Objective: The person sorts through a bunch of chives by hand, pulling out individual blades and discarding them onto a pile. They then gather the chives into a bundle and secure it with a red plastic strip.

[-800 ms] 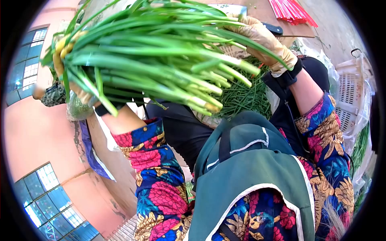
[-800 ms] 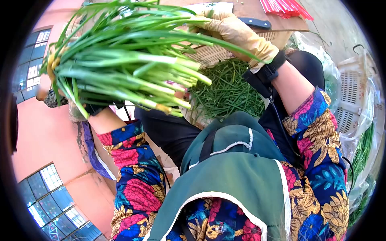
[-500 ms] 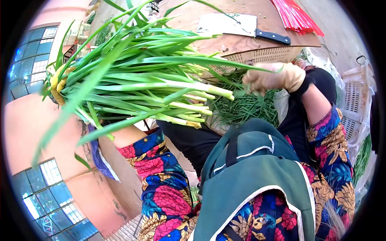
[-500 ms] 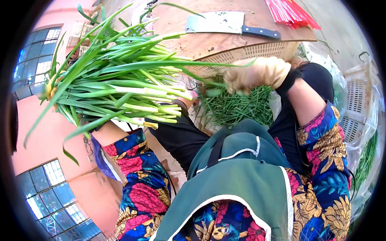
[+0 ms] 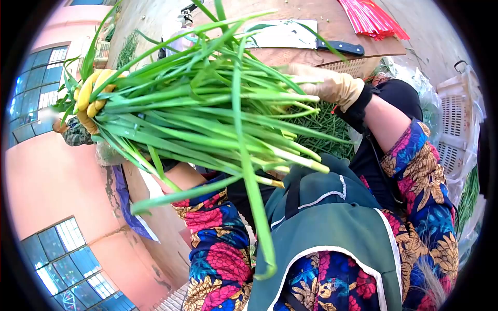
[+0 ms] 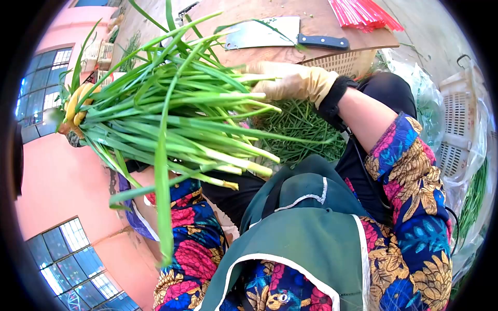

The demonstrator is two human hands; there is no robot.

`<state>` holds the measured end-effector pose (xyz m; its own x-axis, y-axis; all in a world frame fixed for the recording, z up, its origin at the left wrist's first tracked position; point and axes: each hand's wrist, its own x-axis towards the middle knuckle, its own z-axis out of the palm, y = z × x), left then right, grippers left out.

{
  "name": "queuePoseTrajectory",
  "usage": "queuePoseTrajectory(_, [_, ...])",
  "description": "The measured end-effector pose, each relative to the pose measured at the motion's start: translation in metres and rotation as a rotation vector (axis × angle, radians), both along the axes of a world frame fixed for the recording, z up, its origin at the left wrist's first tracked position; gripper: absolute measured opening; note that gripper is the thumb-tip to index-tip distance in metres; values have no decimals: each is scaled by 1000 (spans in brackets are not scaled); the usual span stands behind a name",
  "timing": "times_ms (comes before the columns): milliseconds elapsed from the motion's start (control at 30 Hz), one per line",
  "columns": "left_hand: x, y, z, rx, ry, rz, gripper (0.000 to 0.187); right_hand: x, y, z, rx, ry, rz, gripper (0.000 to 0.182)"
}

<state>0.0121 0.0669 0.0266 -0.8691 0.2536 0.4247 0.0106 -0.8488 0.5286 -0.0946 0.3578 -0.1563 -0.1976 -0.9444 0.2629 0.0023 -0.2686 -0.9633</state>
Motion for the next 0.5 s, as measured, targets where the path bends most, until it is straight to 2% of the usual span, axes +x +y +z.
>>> queuePoseTrajectory(67, [-1, 1, 4, 21, -15, -16, 16, 10, -3, -1, 118, 51, 74, 47])
queuePoseTrajectory(200, [-1, -3, 10, 42, -27, -23, 13, 31, -12, -57, 438, 51, 173, 25])
queuePoseTrajectory(300, [5, -12, 13, 5, -36, 60, 13, 20, 1, -47, 626, 409, 194, 20])
queuePoseTrajectory(367, [12, -20, 11, -47, -76, 125, 16, 7, 15, -41, 835, 800, -63, 14])
queuePoseTrajectory(400, [17, -23, 5, -64, -97, 156, 19, -1, 9, -41, 773, 787, -204, 22])
queuePoseTrajectory(433, [20, -26, 0, -62, -58, 182, 18, -9, 4, -44, 453, 677, -401, 33])
queuePoseTrajectory(467, [21, -29, -4, -62, -19, 208, 17, -11, 6, -44, 366, 402, -526, 35])
queuePoseTrajectory(500, [20, -30, -7, -61, 20, 231, 16, -9, 3, -22, 278, 123, -644, 39])
